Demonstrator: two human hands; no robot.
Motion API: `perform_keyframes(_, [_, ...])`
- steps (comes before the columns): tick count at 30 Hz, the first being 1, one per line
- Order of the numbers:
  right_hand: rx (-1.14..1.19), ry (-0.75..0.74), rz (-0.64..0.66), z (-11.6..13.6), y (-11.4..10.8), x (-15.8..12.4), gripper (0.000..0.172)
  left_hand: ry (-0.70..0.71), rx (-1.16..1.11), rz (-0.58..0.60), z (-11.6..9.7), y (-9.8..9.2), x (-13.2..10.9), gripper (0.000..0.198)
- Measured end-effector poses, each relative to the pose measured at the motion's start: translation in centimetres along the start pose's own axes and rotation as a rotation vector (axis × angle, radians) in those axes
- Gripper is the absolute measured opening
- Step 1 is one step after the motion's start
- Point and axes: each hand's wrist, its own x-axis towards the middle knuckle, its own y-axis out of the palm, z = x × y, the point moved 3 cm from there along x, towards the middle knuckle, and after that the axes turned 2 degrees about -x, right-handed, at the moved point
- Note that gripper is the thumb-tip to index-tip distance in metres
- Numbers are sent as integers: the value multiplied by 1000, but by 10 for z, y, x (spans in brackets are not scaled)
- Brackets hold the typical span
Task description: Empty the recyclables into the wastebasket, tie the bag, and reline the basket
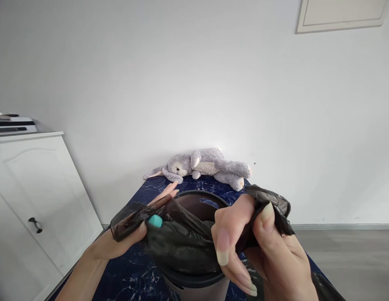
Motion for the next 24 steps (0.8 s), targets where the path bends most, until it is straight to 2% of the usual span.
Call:
perform_keyframes(1, [7, 23, -21, 0, 1, -1, 46, -35, 9, -41, 0, 3, -1, 42])
perform_keyframes(3, [4, 108, -109, -3, 1, -2, 46, -75, -23, -96, -1, 9, -2, 30])
perform_keyframes(6, [-90, 207, -213, -5, 1, -4, 46, -37, -144, -238, -7, 19, 0, 38])
perform_keyframes(8, [-205, 203, -267, -5, 1, -2, 43, -6, -225, -330, -12, 25, 1, 41])
perform_keyframes(11, [-332, 178, -397, -5, -2, 2, 43, 46, -338, -397, -18, 32, 1, 37])
perform_keyframes(16, [-408, 122, -504, -12, -4, 4, 45, 133, -507, -382, -26, 41, -6, 43])
perform_keyframes(20, [-580, 214, -475, -12, 10, 3, 48, 118, -610, -259, -28, 50, -8, 49])
perform_keyframes(24, [-657, 201, -423, -8, 31, 6, 41, 138, -584, -253, -24, 57, -7, 50])
